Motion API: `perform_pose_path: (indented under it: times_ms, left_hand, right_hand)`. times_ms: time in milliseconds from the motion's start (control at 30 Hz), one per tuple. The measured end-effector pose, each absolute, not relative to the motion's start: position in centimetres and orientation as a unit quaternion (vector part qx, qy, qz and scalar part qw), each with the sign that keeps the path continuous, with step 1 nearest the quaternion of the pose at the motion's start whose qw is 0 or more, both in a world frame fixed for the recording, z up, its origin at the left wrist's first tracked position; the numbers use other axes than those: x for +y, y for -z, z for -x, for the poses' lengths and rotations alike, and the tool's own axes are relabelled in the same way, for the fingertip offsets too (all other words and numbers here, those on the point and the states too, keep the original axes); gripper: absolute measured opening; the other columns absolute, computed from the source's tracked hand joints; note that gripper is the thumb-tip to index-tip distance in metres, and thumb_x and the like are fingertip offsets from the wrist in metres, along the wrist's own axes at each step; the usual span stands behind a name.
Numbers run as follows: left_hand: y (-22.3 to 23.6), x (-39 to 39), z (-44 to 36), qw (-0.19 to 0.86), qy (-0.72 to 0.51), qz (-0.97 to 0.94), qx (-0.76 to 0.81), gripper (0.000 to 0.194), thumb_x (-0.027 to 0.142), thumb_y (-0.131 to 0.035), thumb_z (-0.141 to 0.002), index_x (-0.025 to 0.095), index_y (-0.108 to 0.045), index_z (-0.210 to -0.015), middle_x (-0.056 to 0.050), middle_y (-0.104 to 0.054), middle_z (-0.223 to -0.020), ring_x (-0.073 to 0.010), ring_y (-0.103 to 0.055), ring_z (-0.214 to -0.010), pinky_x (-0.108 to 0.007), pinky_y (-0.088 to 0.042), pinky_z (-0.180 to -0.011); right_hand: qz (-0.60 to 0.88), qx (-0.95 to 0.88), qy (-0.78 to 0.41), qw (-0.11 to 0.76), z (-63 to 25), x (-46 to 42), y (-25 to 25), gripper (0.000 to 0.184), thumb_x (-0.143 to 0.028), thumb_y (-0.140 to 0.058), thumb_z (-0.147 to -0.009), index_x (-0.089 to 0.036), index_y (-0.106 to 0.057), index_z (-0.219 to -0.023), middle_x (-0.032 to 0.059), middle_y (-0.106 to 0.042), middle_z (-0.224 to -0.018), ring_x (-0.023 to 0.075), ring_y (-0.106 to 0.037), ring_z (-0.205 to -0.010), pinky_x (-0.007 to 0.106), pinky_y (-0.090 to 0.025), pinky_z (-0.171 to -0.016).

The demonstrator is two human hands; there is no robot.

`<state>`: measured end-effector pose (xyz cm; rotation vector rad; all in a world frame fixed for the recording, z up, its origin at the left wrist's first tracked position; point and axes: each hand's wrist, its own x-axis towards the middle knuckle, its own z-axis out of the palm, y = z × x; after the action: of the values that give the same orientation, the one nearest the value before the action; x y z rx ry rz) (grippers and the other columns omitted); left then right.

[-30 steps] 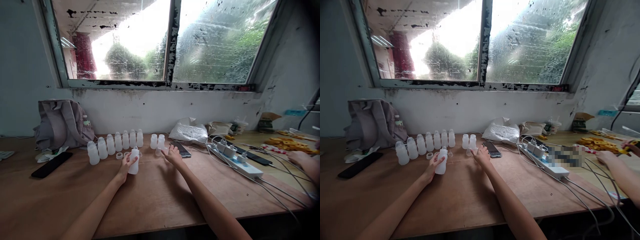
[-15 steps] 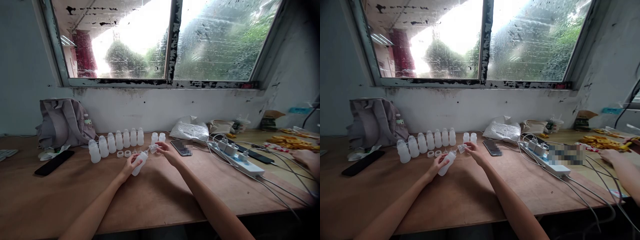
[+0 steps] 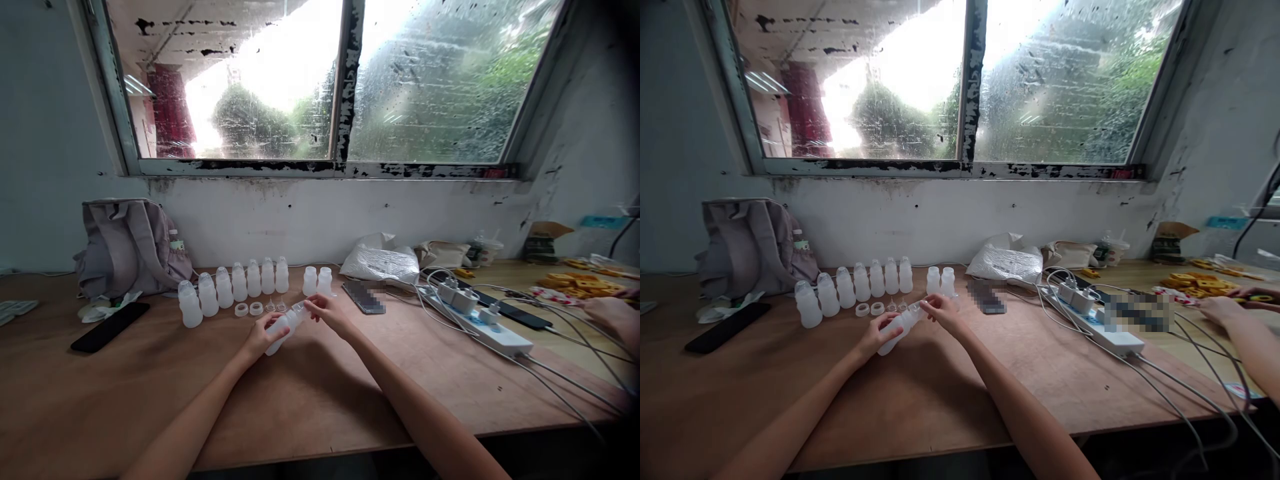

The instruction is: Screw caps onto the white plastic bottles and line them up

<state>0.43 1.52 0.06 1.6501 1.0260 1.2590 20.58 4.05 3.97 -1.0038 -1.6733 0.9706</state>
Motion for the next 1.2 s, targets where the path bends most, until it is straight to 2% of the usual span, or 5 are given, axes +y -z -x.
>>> perform_pose_path:
  times_ms: [167, 500, 700, 833, 1200]
  left_hand:
    - [-0.2, 1.0, -0.5, 0.353, -0.481, -0.69, 0.41, 0.039, 0.034, -0.07, -0.055, 0.021, -0.064, -0.091, -0.006, -0.064, -0.087, -0.0224, -0.057, -0.083, -0.031, -0.043, -0.078]
    - [-0.8, 0.6, -0.6, 0.362, -0.472, -0.695, 0.403, 0.037, 0.033, -0.07, -0.055, 0.023, -0.064, -0.09, -0.004, -0.065, -0.087, -0.0221, -0.056, -0.085, -0.031, -0.041, -0.081]
    - [-0.2, 1.5, -0.4, 0.379, -0.482, -0.678, 0.406, 0.035, 0.034, -0.069, -0.058, 0.02, -0.064, -0.09, -0.006, -0.065, -0.089, -0.0221, -0.058, -0.084, -0.032, -0.042, -0.08]
    - [-0.1, 1.6, -0.2, 0.38, -0.485, -0.676, 0.404, 0.036, 0.034, -0.068, -0.059, 0.02, -0.063, -0.092, -0.006, -0.064, -0.092, -0.0223, -0.057, -0.087, -0.031, -0.042, -0.081]
    - [-0.1, 1.6, -0.2, 0.381, -0.483, -0.68, 0.4, 0.034, 0.036, -0.065, -0.062, 0.018, -0.063, -0.091, -0.007, -0.064, -0.089, -0.0216, -0.058, -0.083, -0.029, -0.044, -0.073]
  right_hand:
    - [0.487, -0.685, -0.312, 0.443, -20.4, 4.5, -2.8, 0.042, -0.056, -0.052, -0.067, -0.016, -0.048, -0.053, -0.0036, -0.046, -0.04, 0.0062, -0.037, -0.031, 0.018, -0.026, -0.03]
    - [0.522, -0.697, -0.181, 0.457, -19.9, 4.2, -3.1, 0.055, -0.056, -0.038, -0.076, -0.019, -0.035, -0.036, -0.0009, -0.037, -0.036, 0.01, -0.036, -0.038, 0.023, -0.026, -0.041]
    - [0.492, -0.664, -0.352, 0.44, -20.4, 4.1, -3.9, 0.041, -0.056, -0.045, -0.073, -0.017, -0.055, -0.064, -0.0014, -0.051, -0.05, 0.0066, -0.041, -0.032, 0.018, -0.028, -0.029]
    - [0.431, -0.655, -0.466, 0.409, -20.7, 4.0, -4.2, 0.036, -0.05, -0.055, -0.069, -0.015, -0.056, -0.08, 0.0022, -0.057, -0.066, 0.0089, -0.053, -0.042, 0.019, -0.039, -0.033]
    - [0.353, -0.677, -0.485, 0.427, -20.8, 4.0, -3.8, 0.036, -0.043, -0.057, -0.07, -0.011, -0.06, -0.087, 0.0042, -0.059, -0.068, 0.0119, -0.057, -0.059, 0.024, -0.049, -0.051]
